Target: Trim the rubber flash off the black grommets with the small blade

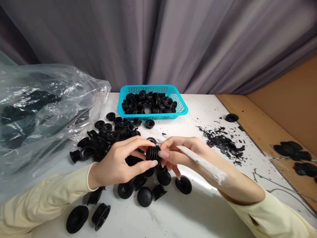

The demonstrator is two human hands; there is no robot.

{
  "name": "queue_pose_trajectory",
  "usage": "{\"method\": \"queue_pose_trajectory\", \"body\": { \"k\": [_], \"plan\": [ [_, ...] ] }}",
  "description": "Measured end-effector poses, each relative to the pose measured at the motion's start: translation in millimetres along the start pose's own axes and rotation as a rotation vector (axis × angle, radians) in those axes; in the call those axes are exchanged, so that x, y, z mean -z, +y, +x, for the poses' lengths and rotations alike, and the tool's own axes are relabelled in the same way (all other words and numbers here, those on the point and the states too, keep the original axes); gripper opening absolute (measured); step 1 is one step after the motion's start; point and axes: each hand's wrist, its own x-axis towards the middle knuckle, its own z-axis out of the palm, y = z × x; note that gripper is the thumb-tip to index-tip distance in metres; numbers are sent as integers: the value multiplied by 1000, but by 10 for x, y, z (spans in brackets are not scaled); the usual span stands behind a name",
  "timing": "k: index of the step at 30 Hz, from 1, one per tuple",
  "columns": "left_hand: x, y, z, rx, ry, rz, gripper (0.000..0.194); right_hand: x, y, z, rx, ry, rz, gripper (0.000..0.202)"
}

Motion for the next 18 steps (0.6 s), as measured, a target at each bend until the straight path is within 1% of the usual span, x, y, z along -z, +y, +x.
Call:
{"method": "queue_pose_trajectory", "body": {
  "k": [4, 10, 14, 18],
  "plan": [
    [14, -1, 1, -41, 23, 53, 22, 13, 27, -6, -4, -50, 139, 27],
    [37, -15, -16, -151, 84, 149, 21, 34, 158, 80, -99, -208, 464, 20],
    [37, -5, -15, -129, 99, 170, 16, 17, 170, 121, -168, -259, 616, 14],
    [37, 6, -10, -101, 108, 180, 12, -9, 181, 138, -220, -288, 715, 11]
  ]
}}
